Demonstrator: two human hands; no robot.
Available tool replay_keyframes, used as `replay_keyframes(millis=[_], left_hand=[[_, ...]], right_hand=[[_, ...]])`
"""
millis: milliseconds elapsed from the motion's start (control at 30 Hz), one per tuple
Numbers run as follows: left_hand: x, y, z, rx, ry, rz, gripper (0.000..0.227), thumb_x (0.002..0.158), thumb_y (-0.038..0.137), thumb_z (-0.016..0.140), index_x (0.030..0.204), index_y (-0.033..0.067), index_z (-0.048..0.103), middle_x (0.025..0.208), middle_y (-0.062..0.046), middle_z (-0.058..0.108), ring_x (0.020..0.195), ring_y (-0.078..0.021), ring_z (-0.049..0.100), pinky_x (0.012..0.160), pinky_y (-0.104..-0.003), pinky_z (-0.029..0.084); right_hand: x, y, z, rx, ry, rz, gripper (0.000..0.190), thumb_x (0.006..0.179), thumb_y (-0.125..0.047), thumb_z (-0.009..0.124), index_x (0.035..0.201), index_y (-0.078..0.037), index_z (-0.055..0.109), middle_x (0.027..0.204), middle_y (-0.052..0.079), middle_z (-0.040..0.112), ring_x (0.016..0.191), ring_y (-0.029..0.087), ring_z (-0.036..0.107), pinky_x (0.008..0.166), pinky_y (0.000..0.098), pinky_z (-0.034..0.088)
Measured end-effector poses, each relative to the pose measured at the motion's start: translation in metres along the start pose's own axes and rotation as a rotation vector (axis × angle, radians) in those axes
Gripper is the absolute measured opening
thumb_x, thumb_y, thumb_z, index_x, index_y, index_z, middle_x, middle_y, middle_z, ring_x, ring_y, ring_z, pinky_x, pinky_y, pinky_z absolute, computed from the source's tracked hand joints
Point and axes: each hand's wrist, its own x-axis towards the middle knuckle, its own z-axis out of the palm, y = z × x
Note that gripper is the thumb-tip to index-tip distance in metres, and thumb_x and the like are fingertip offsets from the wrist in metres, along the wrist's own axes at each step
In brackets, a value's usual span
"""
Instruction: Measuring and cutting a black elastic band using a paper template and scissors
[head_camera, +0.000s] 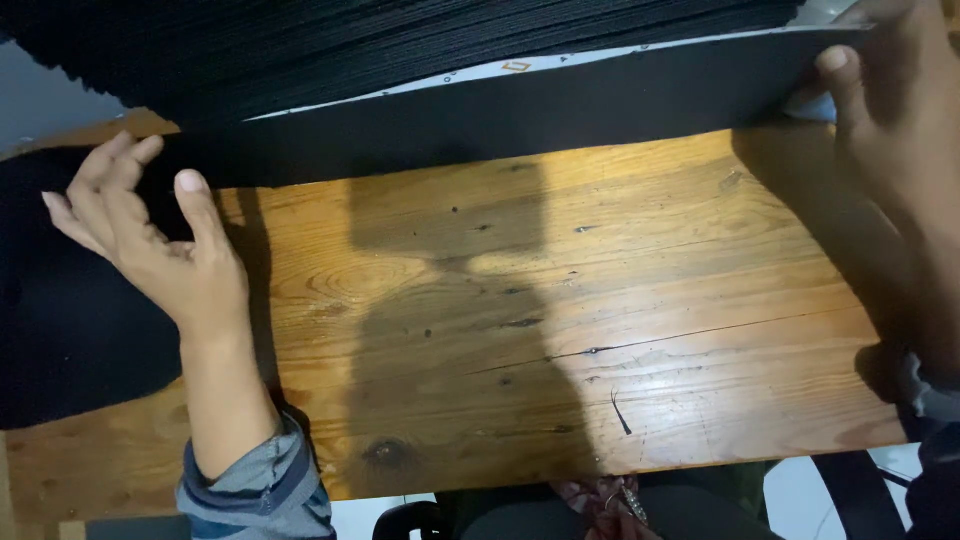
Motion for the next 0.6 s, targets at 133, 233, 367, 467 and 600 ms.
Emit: replay_keyframes(millis=[133,233,367,467,600], left_hand=[[0.003,0.007,-0.001,-0.003,-0.013,0.035,0.042,0.120,0.036,0.052,0.131,-0.0030,0.063,0.132,-0.022,0.060,0.129,-0.0421,0.058,0.119,-0.063,0.009],[0.006,0.014,0.000,-0.064,-0.022,0.019,0.044,0.118,0.032,0.053,0.135,-0.0074,0.063,0.135,-0.020,0.054,0.129,-0.0417,0.059,0.119,-0.067,0.009],[0.007,0.020,0.002,-0.225,-0.087,0.128,0.037,0.119,0.019,0.052,0.145,-0.0085,0.053,0.144,-0.026,0.044,0.136,-0.0412,0.046,0.115,-0.054,0.042],[0.006,0.020,0.005,-0.249,-0.093,0.145,0.039,0.120,0.019,0.051,0.147,-0.0083,0.052,0.142,-0.026,0.041,0.137,-0.0414,0.046,0.118,-0.055,0.043],[0.007,0.028,0.006,-0.281,-0.117,0.166,0.038,0.118,0.018,0.053,0.141,-0.0115,0.058,0.132,-0.028,0.042,0.128,-0.0419,0.049,0.109,-0.053,0.044]], right_hand=[[-0.004,0.016,-0.005,-0.102,0.039,-0.052,0.015,0.134,0.015,0.046,0.146,0.018,0.037,0.131,0.040,0.047,0.122,0.051,0.051,0.110,0.0533,0.039],[-0.004,0.035,-0.011,-0.372,0.045,-0.015,0.030,0.132,0.006,0.048,0.157,0.018,0.038,0.143,0.048,0.051,0.131,0.061,0.048,0.106,0.0600,0.033],[-0.009,0.066,-0.012,-0.334,0.049,-0.024,0.037,0.138,-0.009,0.033,0.153,0.023,0.044,0.138,0.048,0.050,0.128,0.060,0.048,0.106,0.0588,0.031],[-0.008,0.063,-0.009,-0.196,0.061,-0.022,0.031,0.137,-0.006,0.035,0.154,0.020,0.040,0.140,0.046,0.050,0.131,0.057,0.049,0.109,0.0585,0.034],[0.003,0.023,-0.007,-0.108,0.042,-0.103,0.029,0.128,0.013,0.037,0.156,0.018,0.032,0.148,0.048,0.044,0.142,0.059,0.043,0.119,0.0577,0.030]])
